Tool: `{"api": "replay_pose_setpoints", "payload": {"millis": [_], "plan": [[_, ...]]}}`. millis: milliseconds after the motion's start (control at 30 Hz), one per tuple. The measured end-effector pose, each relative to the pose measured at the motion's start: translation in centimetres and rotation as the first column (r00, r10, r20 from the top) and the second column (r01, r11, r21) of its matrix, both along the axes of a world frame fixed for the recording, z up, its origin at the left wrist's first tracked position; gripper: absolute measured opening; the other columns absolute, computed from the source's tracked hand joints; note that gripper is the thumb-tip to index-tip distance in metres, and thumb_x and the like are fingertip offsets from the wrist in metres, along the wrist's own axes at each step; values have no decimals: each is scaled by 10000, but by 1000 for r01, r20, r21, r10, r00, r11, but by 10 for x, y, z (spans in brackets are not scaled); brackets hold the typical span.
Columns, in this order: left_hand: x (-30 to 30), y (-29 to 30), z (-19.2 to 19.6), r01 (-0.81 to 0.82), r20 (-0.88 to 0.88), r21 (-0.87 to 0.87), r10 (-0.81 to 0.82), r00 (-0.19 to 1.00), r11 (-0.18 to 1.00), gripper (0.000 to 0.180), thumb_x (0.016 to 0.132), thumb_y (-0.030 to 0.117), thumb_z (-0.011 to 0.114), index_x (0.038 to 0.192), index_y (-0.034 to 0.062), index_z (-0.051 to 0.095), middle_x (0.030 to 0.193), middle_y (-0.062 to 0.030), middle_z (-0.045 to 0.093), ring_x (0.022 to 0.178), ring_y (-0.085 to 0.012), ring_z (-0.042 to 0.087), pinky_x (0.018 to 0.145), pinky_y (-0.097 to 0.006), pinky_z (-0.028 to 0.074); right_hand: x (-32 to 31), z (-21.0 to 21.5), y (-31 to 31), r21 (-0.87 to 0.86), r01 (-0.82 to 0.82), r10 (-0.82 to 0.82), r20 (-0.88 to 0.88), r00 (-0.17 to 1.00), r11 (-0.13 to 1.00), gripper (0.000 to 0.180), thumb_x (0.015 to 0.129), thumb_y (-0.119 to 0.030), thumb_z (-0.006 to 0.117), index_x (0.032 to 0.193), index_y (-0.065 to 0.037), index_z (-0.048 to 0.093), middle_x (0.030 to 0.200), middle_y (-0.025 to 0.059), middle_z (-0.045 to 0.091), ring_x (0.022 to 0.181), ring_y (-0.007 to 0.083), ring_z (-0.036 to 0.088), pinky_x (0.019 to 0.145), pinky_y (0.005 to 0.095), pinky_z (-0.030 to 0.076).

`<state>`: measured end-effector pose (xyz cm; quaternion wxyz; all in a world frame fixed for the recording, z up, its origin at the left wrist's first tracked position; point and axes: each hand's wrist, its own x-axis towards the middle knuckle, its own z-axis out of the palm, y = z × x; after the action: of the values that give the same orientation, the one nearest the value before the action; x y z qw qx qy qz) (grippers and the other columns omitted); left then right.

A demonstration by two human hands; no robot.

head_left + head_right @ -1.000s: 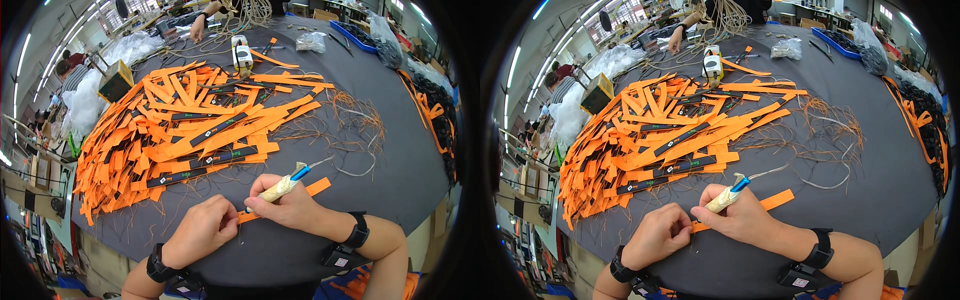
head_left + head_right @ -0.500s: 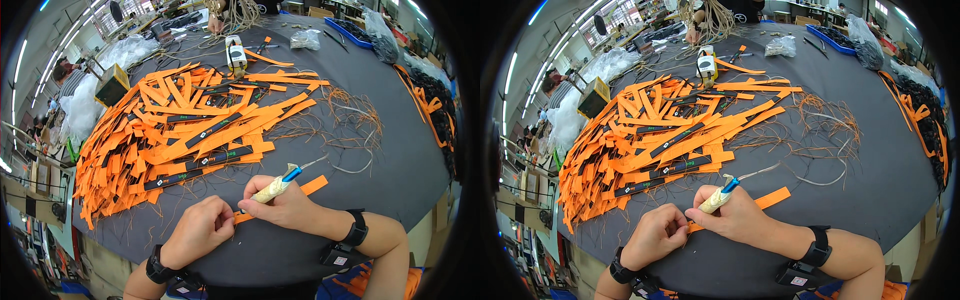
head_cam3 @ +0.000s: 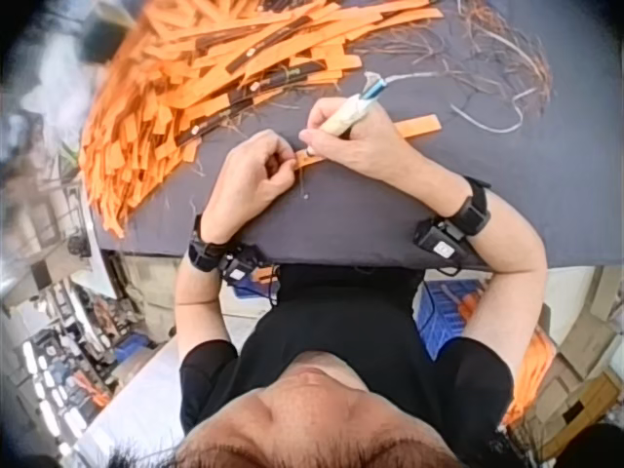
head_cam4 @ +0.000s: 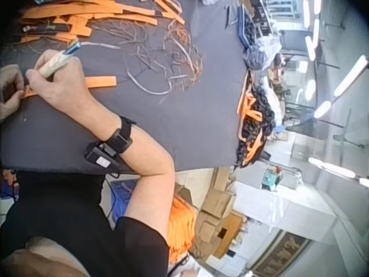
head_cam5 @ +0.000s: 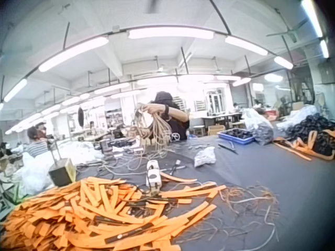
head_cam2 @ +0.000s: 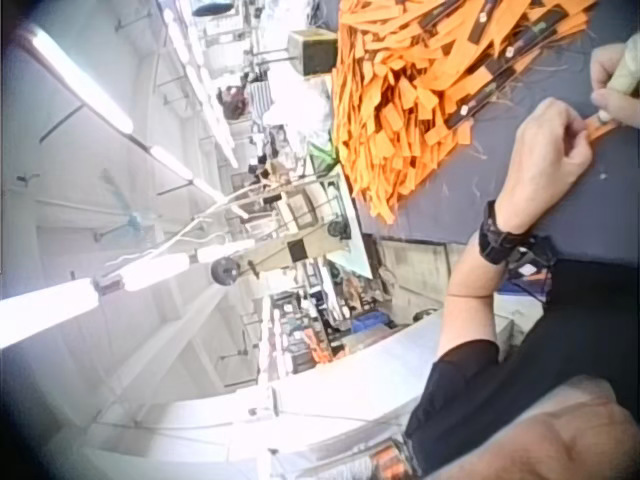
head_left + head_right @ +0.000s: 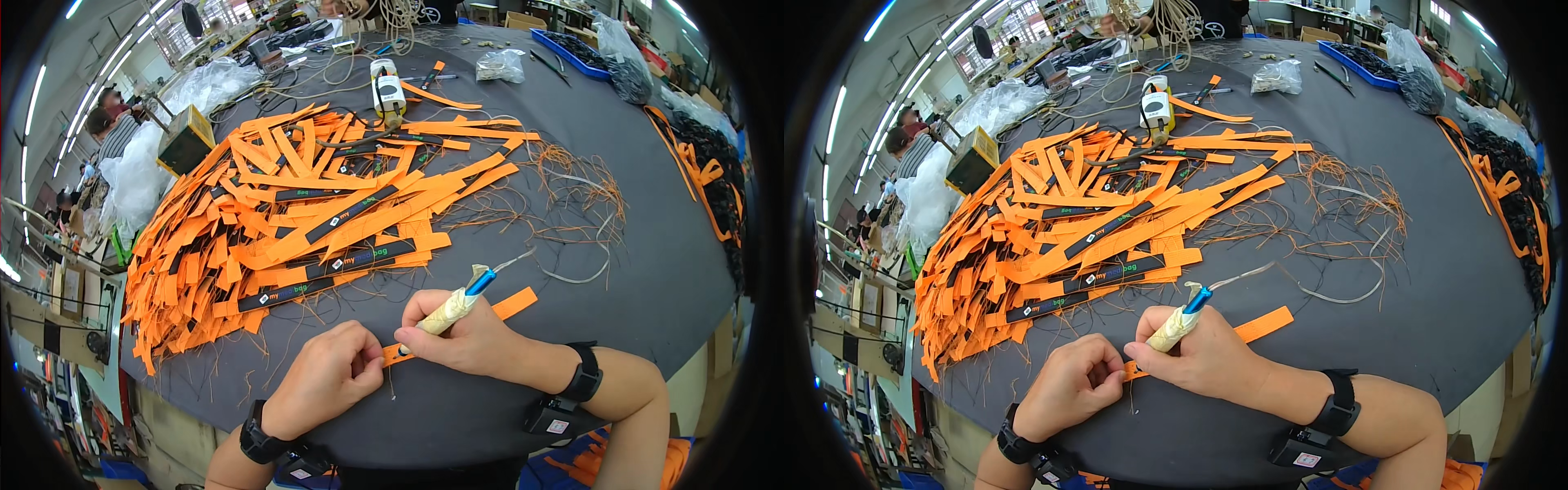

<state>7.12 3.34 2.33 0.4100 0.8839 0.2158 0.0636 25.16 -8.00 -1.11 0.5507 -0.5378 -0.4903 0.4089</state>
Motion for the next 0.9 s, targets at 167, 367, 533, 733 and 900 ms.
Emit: {"api": "replay_pose_setpoints", "payload": {"millis": [167, 367, 533, 733, 900], "plan": [[0, 0, -1, -2, 5, 5, 2, 1000, 1000, 109, 806, 37, 683, 861, -9, 600, 796, -67, 578, 616, -126, 583, 563, -269, 466, 0, 0, 0, -5, -18, 18, 2, 1000, 1000, 168, 905, -163, 681, 822, -35, 610, 644, -23, 542, 586, 47, 447, 516, 243, 354], [1, 1, -3, -6, 5, -21, 6, 1000, 1000, 103, 817, 40, 683, 854, -8, 599, 778, -61, 590, 605, -115, 595, 546, -261, 462, 0, 0, -1, -6, 2, -2, 0, 1000, 1000, 168, 911, -160, 674, 821, -34, 608, 645, -23, 542, 585, 47, 449, 515, 246, 353], [-1, 0, -1, -26, 6, -20, 26, 1000, 999, 99, 828, 46, 680, 852, -5, 598, 765, -56, 595, 604, -109, 603, 541, -257, 460, 3, 5, -1, -92, -57, 57, -5, 998, 994, 121, 915, -137, 686, 884, -36, 628, 762, -19, 616, 680, 28, 556, 574, 198, 409], [2, 2, -2, -14, 0, -71, 14, 1000, 997, 92, 841, 49, 670, 858, -5, 596, 766, -58, 597, 604, -111, 602, 540, -261, 459, 4, 4, -2, -94, -54, 54, 3, 999, 994, 115, 912, -124, 685, 882, -30, 627, 758, -17, 618, 690, 33, 566, 584, 198, 423], [-1, 2, 0, -17, 13, -65, 18, 1000, 998, 91, 846, 54, 668, 871, -4, 602, 748, -49, 586, 614, -102, 576, 550, -255, 455, 3, 5, -1, -96, -66, 68, 18, 998, 993, 111, 908, -118, 686, 878, -29, 627, 768, -11, 627, 695, 35, 571, 588, 197, 425]]}}
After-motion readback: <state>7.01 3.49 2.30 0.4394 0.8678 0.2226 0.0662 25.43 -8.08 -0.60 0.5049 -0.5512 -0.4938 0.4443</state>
